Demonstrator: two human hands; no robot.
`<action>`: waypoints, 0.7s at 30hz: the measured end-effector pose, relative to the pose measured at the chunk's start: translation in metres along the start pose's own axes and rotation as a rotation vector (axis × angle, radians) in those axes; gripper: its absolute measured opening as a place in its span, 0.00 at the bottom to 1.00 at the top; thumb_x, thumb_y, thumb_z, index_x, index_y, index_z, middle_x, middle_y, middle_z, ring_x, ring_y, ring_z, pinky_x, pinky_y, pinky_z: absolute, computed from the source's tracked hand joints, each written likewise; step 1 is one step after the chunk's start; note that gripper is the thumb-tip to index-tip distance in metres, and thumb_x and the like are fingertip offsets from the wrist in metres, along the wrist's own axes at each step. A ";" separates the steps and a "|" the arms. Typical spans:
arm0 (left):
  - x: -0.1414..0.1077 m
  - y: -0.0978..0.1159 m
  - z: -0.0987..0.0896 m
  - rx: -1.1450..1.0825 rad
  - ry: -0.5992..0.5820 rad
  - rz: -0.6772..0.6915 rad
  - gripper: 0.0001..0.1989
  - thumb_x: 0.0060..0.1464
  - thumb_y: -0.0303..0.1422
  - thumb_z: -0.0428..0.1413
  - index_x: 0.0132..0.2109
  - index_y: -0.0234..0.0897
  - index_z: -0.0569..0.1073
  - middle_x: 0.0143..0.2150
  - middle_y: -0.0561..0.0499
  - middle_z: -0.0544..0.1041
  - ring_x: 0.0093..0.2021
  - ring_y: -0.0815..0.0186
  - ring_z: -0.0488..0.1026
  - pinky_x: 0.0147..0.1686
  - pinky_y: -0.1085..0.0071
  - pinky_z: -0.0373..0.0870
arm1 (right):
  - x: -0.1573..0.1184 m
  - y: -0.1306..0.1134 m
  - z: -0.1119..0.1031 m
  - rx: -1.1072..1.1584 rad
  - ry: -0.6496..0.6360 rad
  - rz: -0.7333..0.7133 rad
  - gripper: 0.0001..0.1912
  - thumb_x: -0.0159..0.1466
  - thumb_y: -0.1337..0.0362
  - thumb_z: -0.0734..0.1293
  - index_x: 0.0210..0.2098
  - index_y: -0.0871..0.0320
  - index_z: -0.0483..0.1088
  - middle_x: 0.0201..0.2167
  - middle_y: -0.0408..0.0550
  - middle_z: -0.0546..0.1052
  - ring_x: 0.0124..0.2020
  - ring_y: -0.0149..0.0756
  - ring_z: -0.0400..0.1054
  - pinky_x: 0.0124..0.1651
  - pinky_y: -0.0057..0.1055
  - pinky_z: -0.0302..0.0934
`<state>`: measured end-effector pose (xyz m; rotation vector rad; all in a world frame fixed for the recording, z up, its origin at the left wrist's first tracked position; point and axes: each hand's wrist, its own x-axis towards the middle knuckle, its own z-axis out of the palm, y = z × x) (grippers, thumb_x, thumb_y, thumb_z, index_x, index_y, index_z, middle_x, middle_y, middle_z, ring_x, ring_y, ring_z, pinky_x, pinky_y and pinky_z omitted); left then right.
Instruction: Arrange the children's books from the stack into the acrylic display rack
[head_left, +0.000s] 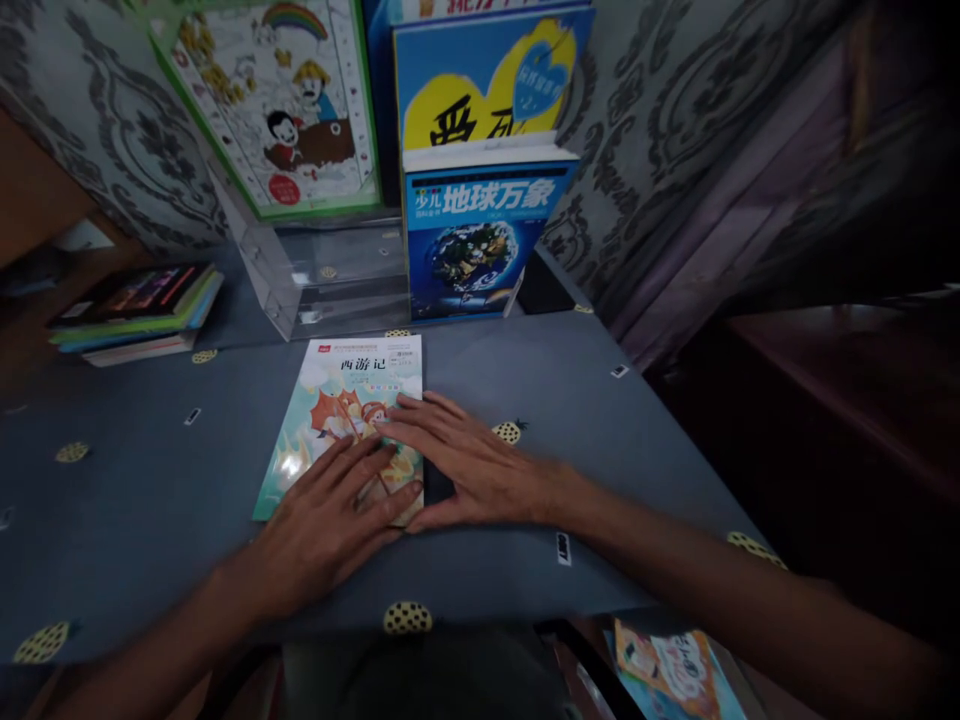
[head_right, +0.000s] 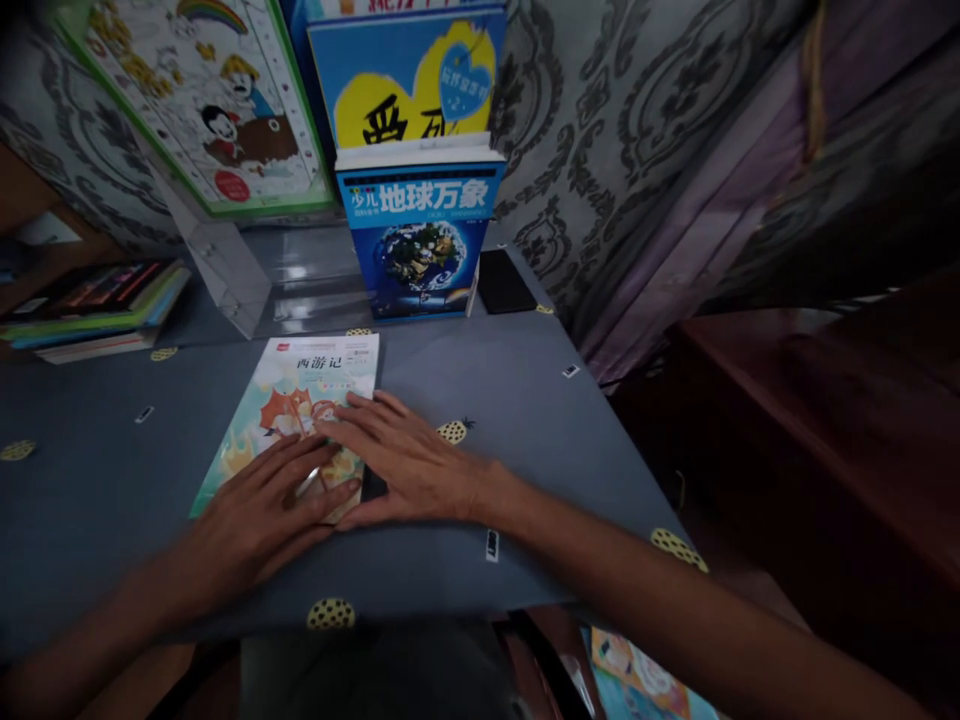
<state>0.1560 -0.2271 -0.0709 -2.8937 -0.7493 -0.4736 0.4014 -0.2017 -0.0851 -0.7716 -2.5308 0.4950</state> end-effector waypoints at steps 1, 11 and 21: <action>0.000 0.000 0.000 -0.007 -0.005 -0.012 0.17 0.65 0.35 0.53 0.60 0.46 0.71 0.61 0.43 0.73 0.65 0.53 0.66 0.61 0.50 0.69 | -0.001 0.000 0.000 0.001 -0.009 0.011 0.46 0.64 0.45 0.68 0.71 0.60 0.48 0.70 0.62 0.59 0.74 0.48 0.44 0.73 0.55 0.42; 0.019 -0.014 -0.005 -0.065 -0.141 0.007 0.17 0.68 0.31 0.46 0.59 0.44 0.72 0.60 0.46 0.75 0.64 0.57 0.67 0.62 0.49 0.64 | 0.000 -0.005 -0.005 0.011 -0.079 0.080 0.55 0.62 0.41 0.69 0.73 0.63 0.40 0.74 0.65 0.48 0.75 0.48 0.35 0.75 0.52 0.34; 0.076 -0.062 0.028 -0.042 -0.259 -0.039 0.25 0.67 0.31 0.44 0.69 0.36 0.58 0.71 0.37 0.61 0.71 0.55 0.57 0.65 0.45 0.57 | 0.000 -0.008 -0.008 -0.042 -0.066 0.092 0.57 0.60 0.42 0.71 0.73 0.64 0.40 0.75 0.66 0.37 0.75 0.53 0.28 0.74 0.56 0.34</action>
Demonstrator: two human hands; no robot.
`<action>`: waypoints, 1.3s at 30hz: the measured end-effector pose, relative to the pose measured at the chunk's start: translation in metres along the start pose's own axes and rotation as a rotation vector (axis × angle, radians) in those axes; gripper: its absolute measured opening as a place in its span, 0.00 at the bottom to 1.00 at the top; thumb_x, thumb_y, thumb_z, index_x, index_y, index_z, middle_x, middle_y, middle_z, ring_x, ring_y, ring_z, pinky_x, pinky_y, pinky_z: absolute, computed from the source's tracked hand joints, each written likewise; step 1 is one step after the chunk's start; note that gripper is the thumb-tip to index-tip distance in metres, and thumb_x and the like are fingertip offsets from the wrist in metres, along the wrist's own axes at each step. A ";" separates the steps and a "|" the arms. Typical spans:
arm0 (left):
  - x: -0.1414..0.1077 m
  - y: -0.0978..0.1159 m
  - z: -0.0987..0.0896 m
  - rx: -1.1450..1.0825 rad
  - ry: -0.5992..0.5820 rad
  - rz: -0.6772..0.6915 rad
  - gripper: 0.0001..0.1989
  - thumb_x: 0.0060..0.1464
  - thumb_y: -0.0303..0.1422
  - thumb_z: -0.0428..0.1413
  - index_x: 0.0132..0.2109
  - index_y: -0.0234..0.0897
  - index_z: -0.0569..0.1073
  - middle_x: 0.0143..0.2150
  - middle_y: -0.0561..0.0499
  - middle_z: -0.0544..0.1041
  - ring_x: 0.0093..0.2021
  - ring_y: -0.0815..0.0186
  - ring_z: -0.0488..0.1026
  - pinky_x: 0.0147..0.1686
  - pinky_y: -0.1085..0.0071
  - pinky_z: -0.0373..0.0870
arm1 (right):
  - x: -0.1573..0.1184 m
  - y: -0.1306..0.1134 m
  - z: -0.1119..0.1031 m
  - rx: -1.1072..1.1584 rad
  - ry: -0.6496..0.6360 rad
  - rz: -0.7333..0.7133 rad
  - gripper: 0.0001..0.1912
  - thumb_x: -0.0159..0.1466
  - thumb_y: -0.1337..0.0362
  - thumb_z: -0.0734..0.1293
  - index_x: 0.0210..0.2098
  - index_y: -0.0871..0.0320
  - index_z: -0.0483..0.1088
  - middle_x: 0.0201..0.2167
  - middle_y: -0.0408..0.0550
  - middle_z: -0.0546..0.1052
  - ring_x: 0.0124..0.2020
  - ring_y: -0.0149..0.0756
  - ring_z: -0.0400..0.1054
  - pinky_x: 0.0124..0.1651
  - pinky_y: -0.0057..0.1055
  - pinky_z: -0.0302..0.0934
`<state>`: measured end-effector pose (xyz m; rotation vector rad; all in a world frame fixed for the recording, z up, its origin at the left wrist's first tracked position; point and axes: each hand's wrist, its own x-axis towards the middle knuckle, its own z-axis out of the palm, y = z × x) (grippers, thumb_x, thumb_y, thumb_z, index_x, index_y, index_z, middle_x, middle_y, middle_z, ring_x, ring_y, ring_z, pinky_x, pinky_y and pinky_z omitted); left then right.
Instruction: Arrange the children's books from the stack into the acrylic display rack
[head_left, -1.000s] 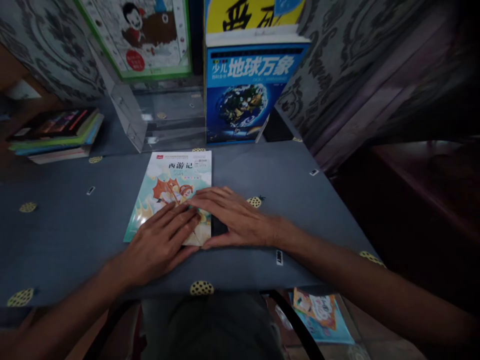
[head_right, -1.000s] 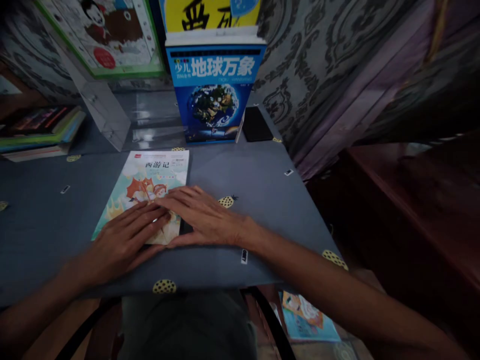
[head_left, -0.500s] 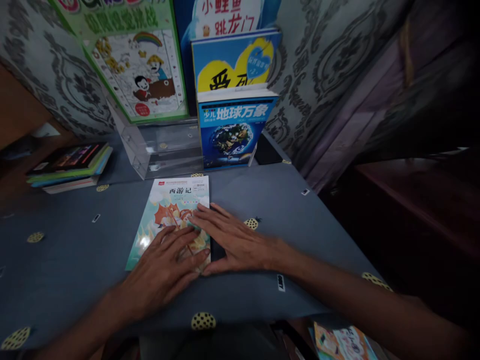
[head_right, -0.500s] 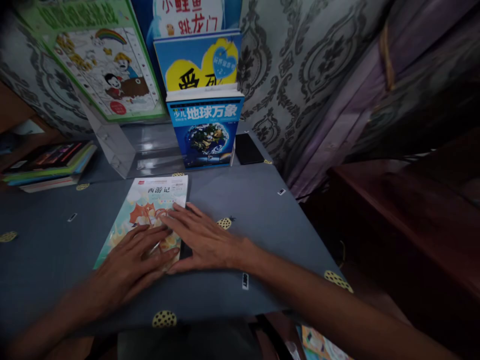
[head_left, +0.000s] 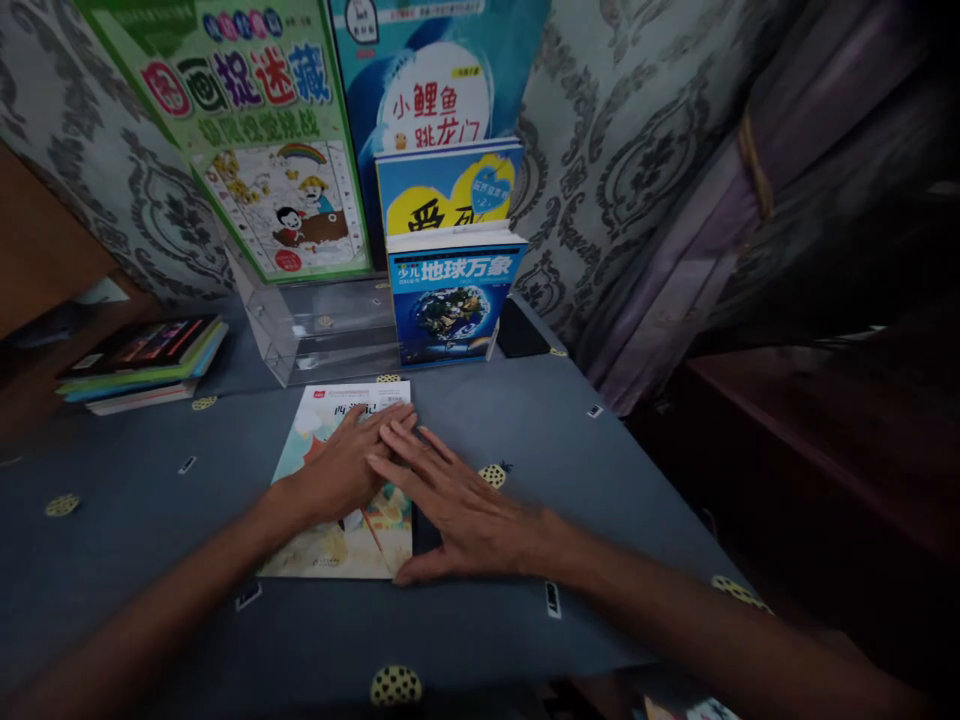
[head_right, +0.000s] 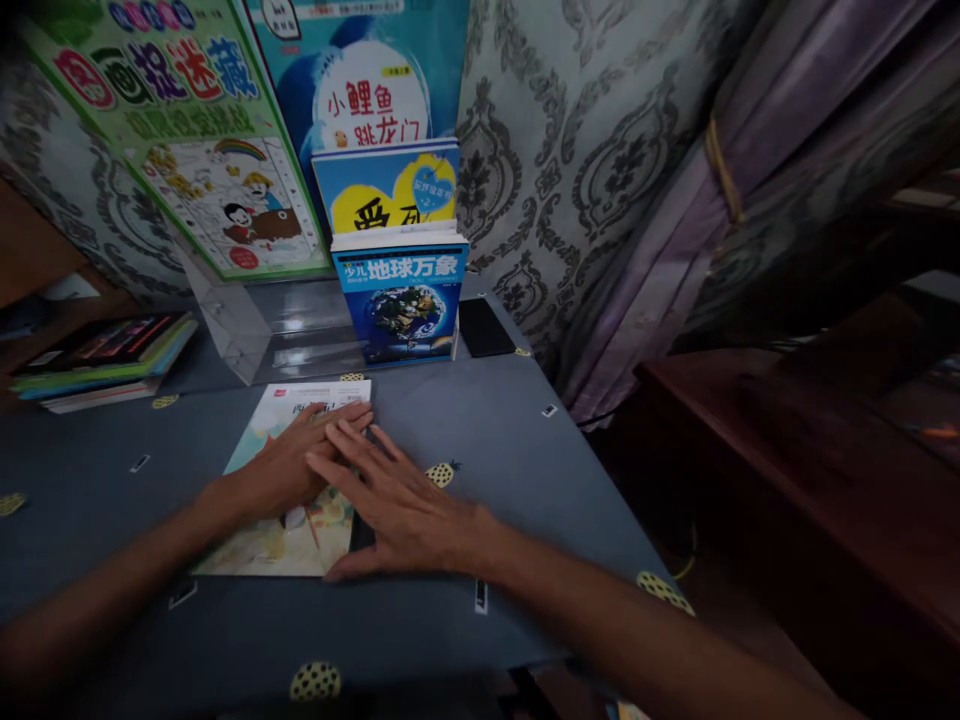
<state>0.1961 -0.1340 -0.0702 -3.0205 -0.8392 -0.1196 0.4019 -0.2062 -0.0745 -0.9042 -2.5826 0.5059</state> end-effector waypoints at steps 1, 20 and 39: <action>0.005 -0.005 -0.001 -0.020 -0.014 -0.014 0.26 0.67 0.31 0.44 0.70 0.35 0.56 0.71 0.36 0.60 0.72 0.55 0.55 0.65 0.44 0.57 | 0.000 0.000 0.000 0.000 -0.002 0.008 0.57 0.60 0.43 0.72 0.73 0.63 0.40 0.75 0.66 0.36 0.75 0.54 0.28 0.74 0.56 0.34; 0.009 -0.023 0.006 -0.129 0.094 -0.030 0.27 0.64 0.27 0.46 0.69 0.33 0.59 0.71 0.37 0.61 0.72 0.59 0.54 0.68 0.47 0.54 | 0.004 0.007 0.000 0.108 -0.117 0.149 0.64 0.55 0.38 0.72 0.74 0.60 0.34 0.74 0.65 0.34 0.75 0.58 0.26 0.72 0.62 0.33; -0.052 -0.025 0.011 -0.091 0.218 -0.707 0.26 0.65 0.39 0.47 0.66 0.31 0.63 0.68 0.30 0.63 0.65 0.45 0.66 0.61 0.48 0.63 | 0.061 0.039 0.006 -0.081 0.055 0.474 0.52 0.66 0.38 0.60 0.72 0.73 0.44 0.73 0.70 0.45 0.75 0.55 0.36 0.73 0.55 0.38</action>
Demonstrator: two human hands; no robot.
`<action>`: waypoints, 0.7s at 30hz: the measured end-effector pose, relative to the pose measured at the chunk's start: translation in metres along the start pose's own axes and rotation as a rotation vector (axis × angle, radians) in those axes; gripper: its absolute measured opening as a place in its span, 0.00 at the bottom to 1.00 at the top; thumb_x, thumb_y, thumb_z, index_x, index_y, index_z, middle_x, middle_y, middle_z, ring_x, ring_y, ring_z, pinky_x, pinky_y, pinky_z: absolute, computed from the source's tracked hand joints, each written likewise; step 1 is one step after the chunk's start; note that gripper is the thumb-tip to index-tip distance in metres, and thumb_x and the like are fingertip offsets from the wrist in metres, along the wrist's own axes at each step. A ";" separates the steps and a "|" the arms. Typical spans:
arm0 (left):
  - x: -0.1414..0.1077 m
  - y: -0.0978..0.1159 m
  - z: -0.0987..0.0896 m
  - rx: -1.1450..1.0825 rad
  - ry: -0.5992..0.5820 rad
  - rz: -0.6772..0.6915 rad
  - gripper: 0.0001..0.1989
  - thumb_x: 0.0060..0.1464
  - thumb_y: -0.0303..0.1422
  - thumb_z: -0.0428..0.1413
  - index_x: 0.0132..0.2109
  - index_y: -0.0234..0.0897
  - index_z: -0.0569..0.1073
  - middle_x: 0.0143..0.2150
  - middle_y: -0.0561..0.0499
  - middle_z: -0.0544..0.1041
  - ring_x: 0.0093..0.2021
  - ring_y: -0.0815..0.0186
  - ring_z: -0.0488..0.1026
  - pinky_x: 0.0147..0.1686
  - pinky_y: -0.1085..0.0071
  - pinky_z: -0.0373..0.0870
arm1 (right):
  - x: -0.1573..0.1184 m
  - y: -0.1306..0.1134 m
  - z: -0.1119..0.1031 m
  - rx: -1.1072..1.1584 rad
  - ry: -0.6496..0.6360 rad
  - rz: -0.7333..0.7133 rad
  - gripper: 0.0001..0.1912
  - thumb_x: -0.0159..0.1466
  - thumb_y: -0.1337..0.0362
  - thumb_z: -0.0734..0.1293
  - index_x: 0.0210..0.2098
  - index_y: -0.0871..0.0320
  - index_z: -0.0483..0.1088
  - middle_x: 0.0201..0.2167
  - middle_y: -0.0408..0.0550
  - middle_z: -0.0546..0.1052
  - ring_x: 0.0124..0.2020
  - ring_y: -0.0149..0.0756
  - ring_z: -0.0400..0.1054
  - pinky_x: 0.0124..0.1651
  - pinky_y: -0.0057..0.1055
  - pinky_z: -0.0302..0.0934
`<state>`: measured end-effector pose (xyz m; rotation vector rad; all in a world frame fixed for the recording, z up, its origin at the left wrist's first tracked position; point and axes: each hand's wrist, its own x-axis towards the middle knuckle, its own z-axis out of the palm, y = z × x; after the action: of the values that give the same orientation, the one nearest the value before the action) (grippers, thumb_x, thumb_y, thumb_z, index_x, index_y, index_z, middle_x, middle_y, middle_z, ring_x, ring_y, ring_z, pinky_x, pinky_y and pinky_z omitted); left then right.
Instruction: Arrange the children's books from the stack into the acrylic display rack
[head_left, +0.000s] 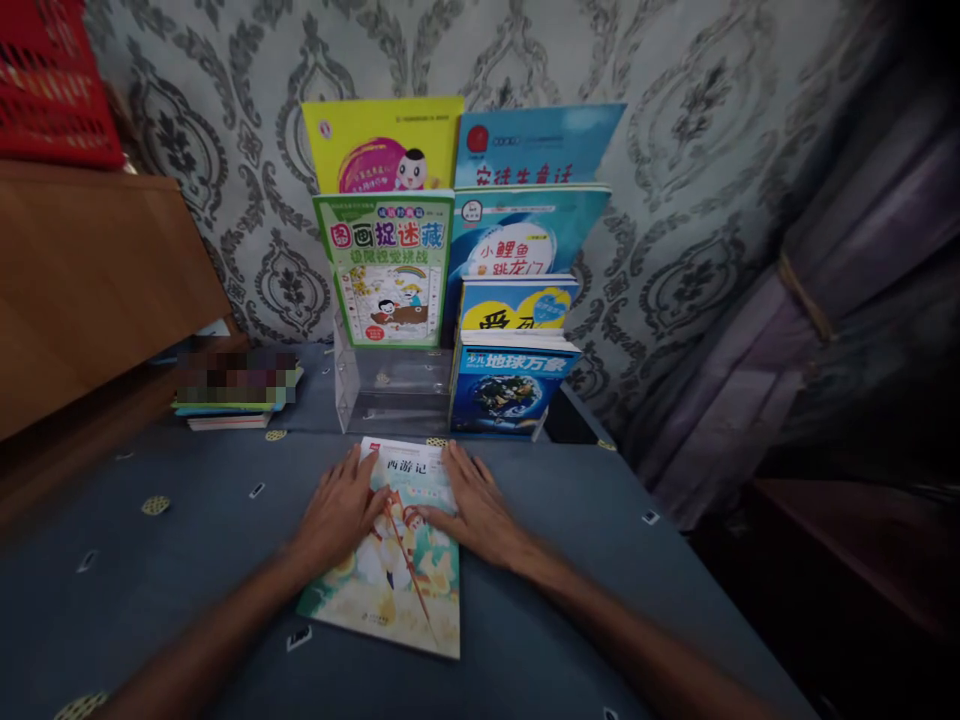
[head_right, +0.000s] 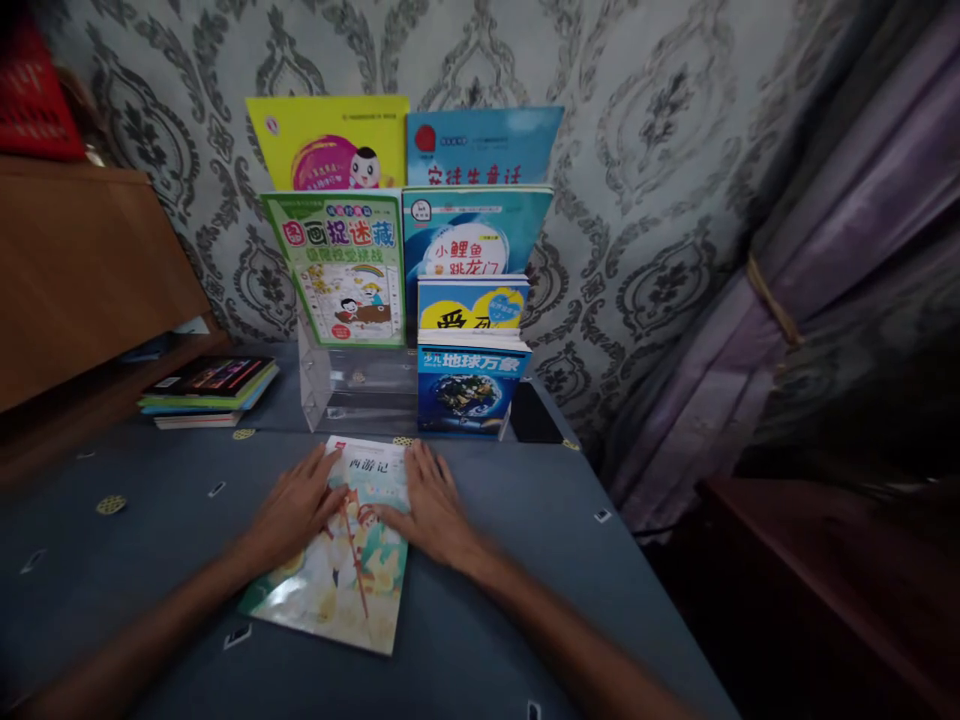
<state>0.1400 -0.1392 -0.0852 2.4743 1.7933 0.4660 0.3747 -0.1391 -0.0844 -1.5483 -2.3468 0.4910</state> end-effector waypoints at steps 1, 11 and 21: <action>0.000 0.001 -0.003 -0.030 -0.011 -0.010 0.27 0.65 0.39 0.47 0.66 0.31 0.62 0.68 0.31 0.64 0.64 0.45 0.66 0.60 0.48 0.63 | -0.002 0.000 0.006 -0.008 0.040 0.004 0.50 0.67 0.39 0.60 0.72 0.72 0.45 0.73 0.70 0.46 0.74 0.55 0.37 0.73 0.55 0.40; 0.010 -0.016 -0.009 -0.915 0.052 -0.109 0.26 0.54 0.41 0.56 0.58 0.36 0.68 0.55 0.40 0.74 0.58 0.51 0.71 0.59 0.55 0.66 | -0.072 -0.022 0.059 0.012 0.209 -0.111 0.42 0.66 0.50 0.66 0.73 0.59 0.49 0.74 0.61 0.43 0.73 0.62 0.39 0.69 0.63 0.50; 0.014 -0.014 -0.029 -1.613 -0.054 -0.734 0.16 0.49 0.28 0.65 0.47 0.34 0.73 0.37 0.44 0.82 0.37 0.58 0.81 0.36 0.68 0.77 | -0.077 -0.027 0.045 0.072 0.047 -0.113 0.49 0.64 0.42 0.66 0.74 0.59 0.42 0.74 0.60 0.36 0.73 0.65 0.28 0.69 0.67 0.42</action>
<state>0.1238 -0.1253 -0.0574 0.6961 1.1774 1.0871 0.3633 -0.2252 -0.1178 -1.3716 -2.3387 0.5017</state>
